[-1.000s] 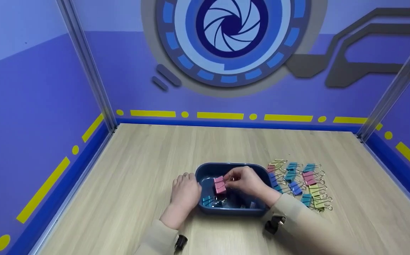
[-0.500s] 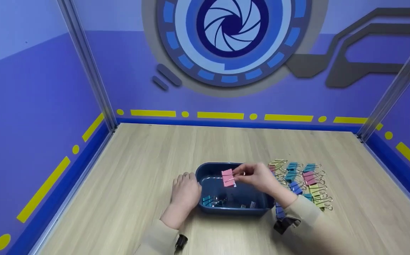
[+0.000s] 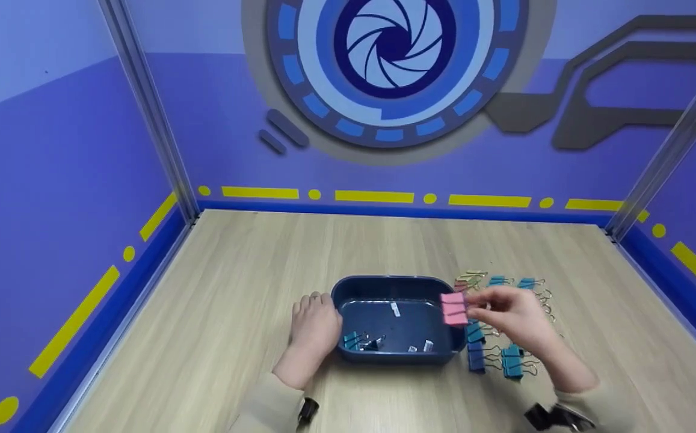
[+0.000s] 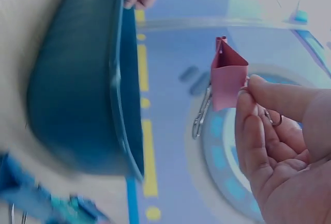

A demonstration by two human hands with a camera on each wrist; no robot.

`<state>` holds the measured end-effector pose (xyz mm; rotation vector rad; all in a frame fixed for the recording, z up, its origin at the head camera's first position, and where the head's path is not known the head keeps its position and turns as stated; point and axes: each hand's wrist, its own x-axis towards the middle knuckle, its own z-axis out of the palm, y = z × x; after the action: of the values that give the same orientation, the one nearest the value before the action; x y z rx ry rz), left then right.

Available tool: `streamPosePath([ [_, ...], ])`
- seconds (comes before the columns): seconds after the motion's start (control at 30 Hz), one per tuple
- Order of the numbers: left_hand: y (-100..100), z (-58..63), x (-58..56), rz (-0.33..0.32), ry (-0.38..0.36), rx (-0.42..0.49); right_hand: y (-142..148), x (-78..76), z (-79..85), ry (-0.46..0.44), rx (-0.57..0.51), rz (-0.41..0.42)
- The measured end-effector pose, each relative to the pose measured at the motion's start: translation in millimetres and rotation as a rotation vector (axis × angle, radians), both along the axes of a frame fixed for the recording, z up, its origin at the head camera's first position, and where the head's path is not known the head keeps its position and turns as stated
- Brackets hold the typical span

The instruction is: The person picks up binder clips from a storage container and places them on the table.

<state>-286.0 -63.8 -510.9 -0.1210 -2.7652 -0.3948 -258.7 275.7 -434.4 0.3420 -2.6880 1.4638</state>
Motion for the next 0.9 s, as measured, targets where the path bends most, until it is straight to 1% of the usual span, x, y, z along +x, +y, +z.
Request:
streamPosePath([
  [0.07,0,-0.1,0.4,-0.004,0.013,-0.002,15,11.3,0.3,-0.018,0.003,-0.032],
  [0.1,0,-0.3,0.5,-0.007,0.018,-0.001,22,16.6,-0.1,-0.041,0.007,-0.055],
  [0.2,0,-0.1,1.1,-0.010,0.014,0.001,44,30.3,-2.9,-0.134,0.034,-0.136],
  [0.23,-1,-0.2,1.2,-0.012,0.014,0.003,51,34.2,-4.0,-0.178,0.046,-0.161],
  [0.33,-1,0.1,1.0,-0.006,0.011,0.000,69,42.3,-8.6,-0.279,0.089,-0.218],
  [0.43,-1,0.3,0.7,-0.005,0.015,-0.001,85,47.9,-14.0,-0.331,0.127,-0.229],
  [0.53,-1,0.8,1.0,-0.007,0.004,0.003,99,52.6,-18.7,-0.361,0.149,-0.224],
  [0.63,0,0.6,1.1,-0.010,-0.009,0.008,112,56.5,-22.8,-0.392,0.153,-0.221],
  [0.8,1,-0.3,0.8,-0.015,-0.018,0.009,136,58.1,-29.1,-0.438,0.167,-0.204],
  [0.9,1,0.5,0.1,-0.014,-0.030,0.012,149,57.0,-33.9,-0.444,0.187,-0.189],
])
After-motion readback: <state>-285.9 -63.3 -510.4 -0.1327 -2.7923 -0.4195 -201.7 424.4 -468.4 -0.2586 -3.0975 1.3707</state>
